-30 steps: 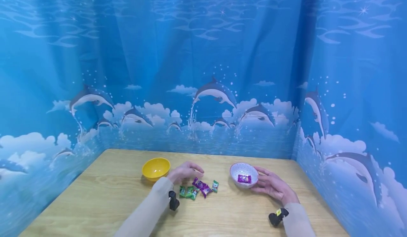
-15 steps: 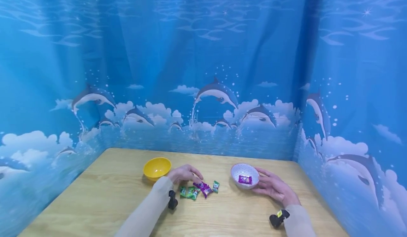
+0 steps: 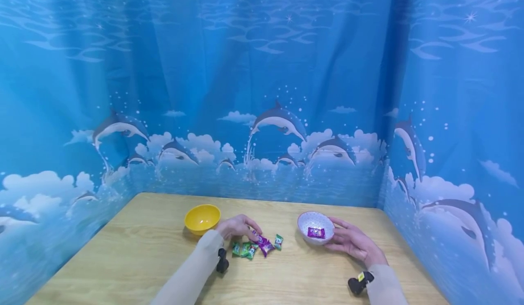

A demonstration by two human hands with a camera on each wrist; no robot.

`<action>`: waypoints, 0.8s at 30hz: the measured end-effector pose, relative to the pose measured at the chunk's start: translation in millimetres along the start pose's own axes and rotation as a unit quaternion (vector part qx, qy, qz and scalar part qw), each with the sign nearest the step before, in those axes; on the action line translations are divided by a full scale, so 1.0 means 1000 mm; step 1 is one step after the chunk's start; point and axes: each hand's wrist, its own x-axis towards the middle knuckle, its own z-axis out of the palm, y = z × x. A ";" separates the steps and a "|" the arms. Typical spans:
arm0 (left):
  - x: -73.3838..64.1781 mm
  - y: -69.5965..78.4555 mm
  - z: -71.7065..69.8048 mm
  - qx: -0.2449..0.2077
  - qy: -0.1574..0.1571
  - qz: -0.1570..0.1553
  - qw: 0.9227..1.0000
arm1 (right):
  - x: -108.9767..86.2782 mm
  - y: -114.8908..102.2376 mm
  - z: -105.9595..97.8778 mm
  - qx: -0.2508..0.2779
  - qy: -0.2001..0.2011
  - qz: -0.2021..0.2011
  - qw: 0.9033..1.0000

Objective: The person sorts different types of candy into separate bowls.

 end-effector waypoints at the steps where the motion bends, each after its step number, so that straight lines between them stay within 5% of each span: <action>1: 0.000 0.000 0.001 0.002 0.002 -0.003 1.000 | 0.000 0.000 0.000 -0.004 0.001 0.000 1.000; 24: 0.008 0.001 0.008 0.024 0.040 -0.035 0.998 | -0.001 -0.001 -0.001 -0.029 0.004 -0.002 1.000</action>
